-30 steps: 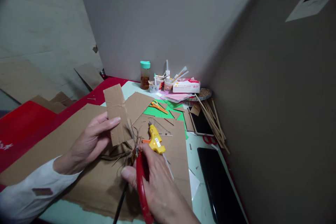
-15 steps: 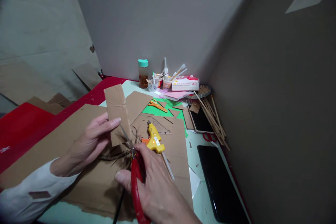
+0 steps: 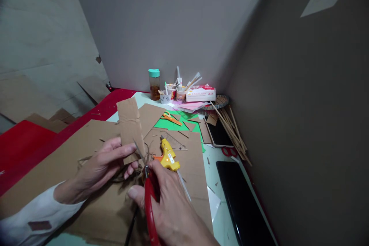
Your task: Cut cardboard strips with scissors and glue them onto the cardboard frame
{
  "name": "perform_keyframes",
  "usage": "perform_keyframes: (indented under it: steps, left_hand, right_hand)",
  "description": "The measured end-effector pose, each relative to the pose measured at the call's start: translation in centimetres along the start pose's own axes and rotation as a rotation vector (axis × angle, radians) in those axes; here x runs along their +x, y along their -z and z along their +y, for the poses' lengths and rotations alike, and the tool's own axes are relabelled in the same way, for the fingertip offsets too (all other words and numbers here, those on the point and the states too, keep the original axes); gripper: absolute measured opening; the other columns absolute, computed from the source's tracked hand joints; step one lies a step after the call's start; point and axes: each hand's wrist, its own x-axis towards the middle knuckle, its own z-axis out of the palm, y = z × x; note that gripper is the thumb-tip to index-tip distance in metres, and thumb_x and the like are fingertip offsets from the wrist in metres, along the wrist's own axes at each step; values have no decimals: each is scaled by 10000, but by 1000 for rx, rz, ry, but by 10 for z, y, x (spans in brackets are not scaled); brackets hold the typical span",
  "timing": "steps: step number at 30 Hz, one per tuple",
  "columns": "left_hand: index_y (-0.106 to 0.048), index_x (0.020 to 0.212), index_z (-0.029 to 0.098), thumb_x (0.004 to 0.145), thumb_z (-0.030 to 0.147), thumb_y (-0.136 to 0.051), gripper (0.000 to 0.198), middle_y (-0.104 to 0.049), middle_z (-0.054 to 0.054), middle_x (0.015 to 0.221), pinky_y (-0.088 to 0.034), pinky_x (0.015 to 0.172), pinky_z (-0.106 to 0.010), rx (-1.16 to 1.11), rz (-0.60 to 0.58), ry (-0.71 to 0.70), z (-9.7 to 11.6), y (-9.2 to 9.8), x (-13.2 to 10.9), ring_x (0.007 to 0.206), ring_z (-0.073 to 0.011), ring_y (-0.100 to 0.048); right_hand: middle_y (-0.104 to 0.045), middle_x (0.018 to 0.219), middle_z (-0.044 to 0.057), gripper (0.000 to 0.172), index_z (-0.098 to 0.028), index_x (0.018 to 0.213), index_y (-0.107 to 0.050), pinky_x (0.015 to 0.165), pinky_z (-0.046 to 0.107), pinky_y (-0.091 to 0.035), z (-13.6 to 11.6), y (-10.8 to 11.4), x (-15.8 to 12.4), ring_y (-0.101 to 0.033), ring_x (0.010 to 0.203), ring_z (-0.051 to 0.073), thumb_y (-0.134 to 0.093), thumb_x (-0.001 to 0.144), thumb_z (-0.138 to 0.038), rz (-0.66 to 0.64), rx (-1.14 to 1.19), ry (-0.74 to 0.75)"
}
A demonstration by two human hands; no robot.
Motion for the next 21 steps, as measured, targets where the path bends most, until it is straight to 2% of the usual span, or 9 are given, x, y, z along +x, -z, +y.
perform_keyframes:
  steps: [5, 16, 21]
  left_hand:
    - [-728, 799, 144, 831, 324, -769, 187, -695, -52, 661, -492, 480, -212, -16, -11, 12, -3, 2, 0, 551, -138, -612]
    - [-745, 828, 138, 847, 308, -750, 171, -701, -48, 656, -477, 478, -197, -13, -18, 0, -3, 2, 1, 543, -124, -606]
    - [-738, 797, 138, 840, 319, -762, 187, -701, -39, 636, -479, 474, -188, -18, -5, 1, -4, 2, 1, 540, -123, -623]
  right_hand:
    - [-707, 897, 36, 234, -254, 1056, -707, 749, 341, -502, 4, -1, 3, -635, 833, 253, -690, 916, -442, -25, -22, -22]
    - [-728, 871, 37, 234, -240, 1038, -741, 785, 353, -493, 3, -1, 2, -645, 842, 252, -683, 924, -437, 18, -124, -17]
    - [-715, 875, 43, 270, -209, 1028, -717, 756, 316, -479, 4, -2, 3, -630, 811, 224, -622, 958, -452, -11, -175, -6]
